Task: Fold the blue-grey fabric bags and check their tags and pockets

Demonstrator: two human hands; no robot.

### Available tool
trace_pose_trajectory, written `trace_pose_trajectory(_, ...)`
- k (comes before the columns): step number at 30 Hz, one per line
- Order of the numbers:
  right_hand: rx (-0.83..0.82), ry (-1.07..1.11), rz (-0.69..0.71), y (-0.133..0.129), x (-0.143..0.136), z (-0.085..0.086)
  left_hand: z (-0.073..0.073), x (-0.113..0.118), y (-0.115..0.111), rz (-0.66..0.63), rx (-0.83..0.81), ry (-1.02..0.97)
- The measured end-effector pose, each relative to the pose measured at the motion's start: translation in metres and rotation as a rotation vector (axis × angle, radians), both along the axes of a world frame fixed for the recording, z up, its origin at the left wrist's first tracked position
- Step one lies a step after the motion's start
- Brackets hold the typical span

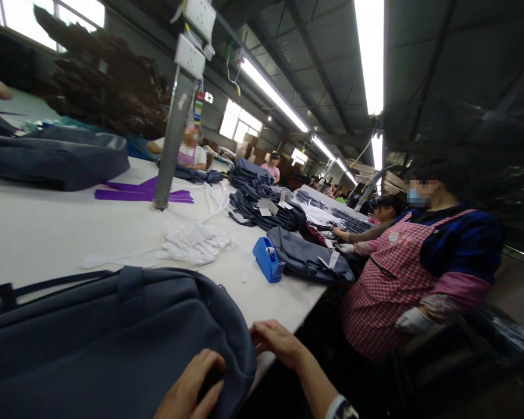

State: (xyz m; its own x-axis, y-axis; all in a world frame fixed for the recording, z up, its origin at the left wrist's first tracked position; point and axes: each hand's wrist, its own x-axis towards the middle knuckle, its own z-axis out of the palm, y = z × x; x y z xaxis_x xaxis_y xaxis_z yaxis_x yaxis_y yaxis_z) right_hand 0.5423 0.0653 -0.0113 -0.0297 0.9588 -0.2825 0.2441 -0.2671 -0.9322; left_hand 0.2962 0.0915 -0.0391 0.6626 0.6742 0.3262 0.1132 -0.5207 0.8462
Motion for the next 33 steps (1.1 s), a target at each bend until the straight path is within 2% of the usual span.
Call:
trace_pose_trajectory(6,-0.147,-0.066,0.068,0.028,-0.018,0.001,-0.018,0.008,0.0,0.022,-0.114,-0.051)
trace_pose_trajectory(11,-0.192,-0.049,0.137,0.031,-0.024,0.015,-0.019,0.009,0.006,0.012,-0.193,-0.026)
trace_pose_trajectory(13,-0.198,-0.034,0.153,0.029,-0.026,0.018,-0.024,0.011,0.007,0.026,-0.196,-0.04)
trace_pose_trajectory(16,-0.208,-0.022,0.163,0.029,-0.032,0.017,-0.044,0.014,0.007,0.044,-0.173,-0.04)
trace_pose_trajectory(21,-0.232,-0.033,0.145,0.035,-0.045,0.013,-0.095,0.019,0.01,0.177,-0.1,-0.019)
trace_pose_trajectory(23,-0.247,-0.04,0.136,0.037,-0.051,0.013,-0.105,0.021,0.012,0.183,-0.084,-0.024)
trace_pose_trajectory(25,-0.262,-0.028,0.114,0.038,-0.055,0.013,-0.104,0.021,0.014,0.151,-0.075,-0.05)
trace_pose_trajectory(27,-0.257,0.004,0.073,0.037,-0.059,0.014,-0.094,0.02,0.014,0.115,-0.081,-0.072)
trace_pose_trajectory(33,-0.153,0.162,-0.031,0.023,-0.061,0.011,-0.044,0.007,0.004,0.109,-0.145,-0.053)
